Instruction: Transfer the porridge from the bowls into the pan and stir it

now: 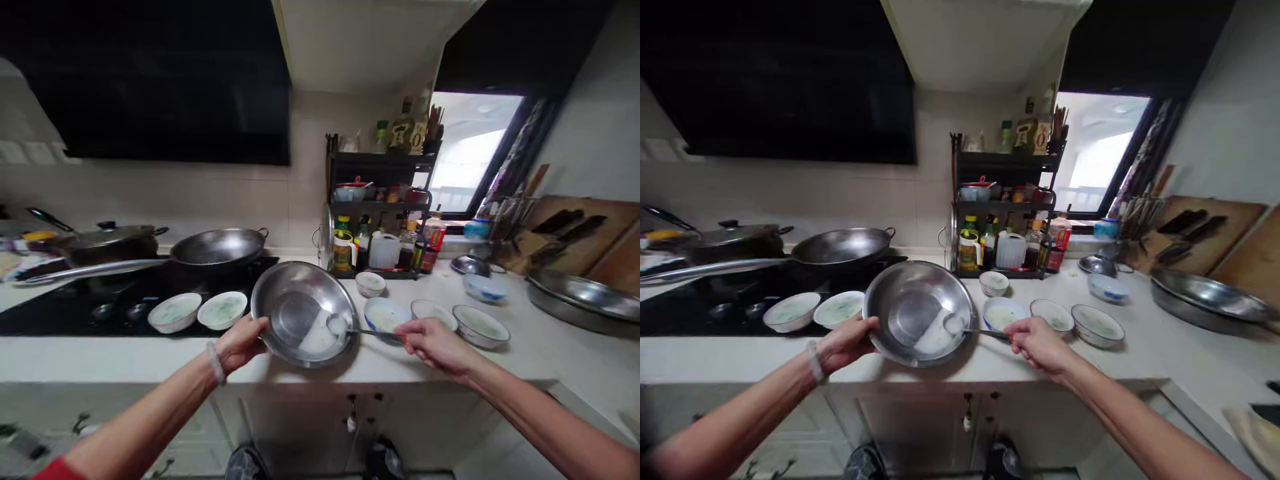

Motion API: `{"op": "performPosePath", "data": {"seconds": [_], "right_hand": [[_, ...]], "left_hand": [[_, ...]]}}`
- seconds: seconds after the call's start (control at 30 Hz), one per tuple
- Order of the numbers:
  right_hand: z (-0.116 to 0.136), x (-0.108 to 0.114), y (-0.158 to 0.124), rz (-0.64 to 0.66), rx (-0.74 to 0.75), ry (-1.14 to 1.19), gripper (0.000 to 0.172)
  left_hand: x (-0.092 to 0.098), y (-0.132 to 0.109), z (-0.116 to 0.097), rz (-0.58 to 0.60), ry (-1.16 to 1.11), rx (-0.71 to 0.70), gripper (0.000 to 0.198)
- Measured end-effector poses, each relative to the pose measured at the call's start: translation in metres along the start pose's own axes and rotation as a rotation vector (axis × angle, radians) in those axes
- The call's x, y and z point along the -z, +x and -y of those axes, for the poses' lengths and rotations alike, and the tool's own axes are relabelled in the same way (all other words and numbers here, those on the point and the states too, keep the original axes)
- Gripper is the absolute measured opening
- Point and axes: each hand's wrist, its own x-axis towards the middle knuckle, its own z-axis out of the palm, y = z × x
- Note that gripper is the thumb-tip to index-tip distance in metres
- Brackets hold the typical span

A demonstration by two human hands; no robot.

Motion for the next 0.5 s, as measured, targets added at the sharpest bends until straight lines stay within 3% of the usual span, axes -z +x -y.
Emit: {"op": "performPosePath", "data": {"seconds": [0.27, 0.5], "right_hand": [[0.003, 0.006, -0.006, 0.009, -0.005, 0.074, 0.027], [0.008, 0.031, -0.009, 0.001, -0.008, 0.169, 0.028]], "left_hand": [[-0.001, 0.003, 0.0, -0.001, 0.002, -0.016, 0.018], [-0.002, 0.001, -0.001, 0.02, -0.009, -0.02, 0.019]]}}
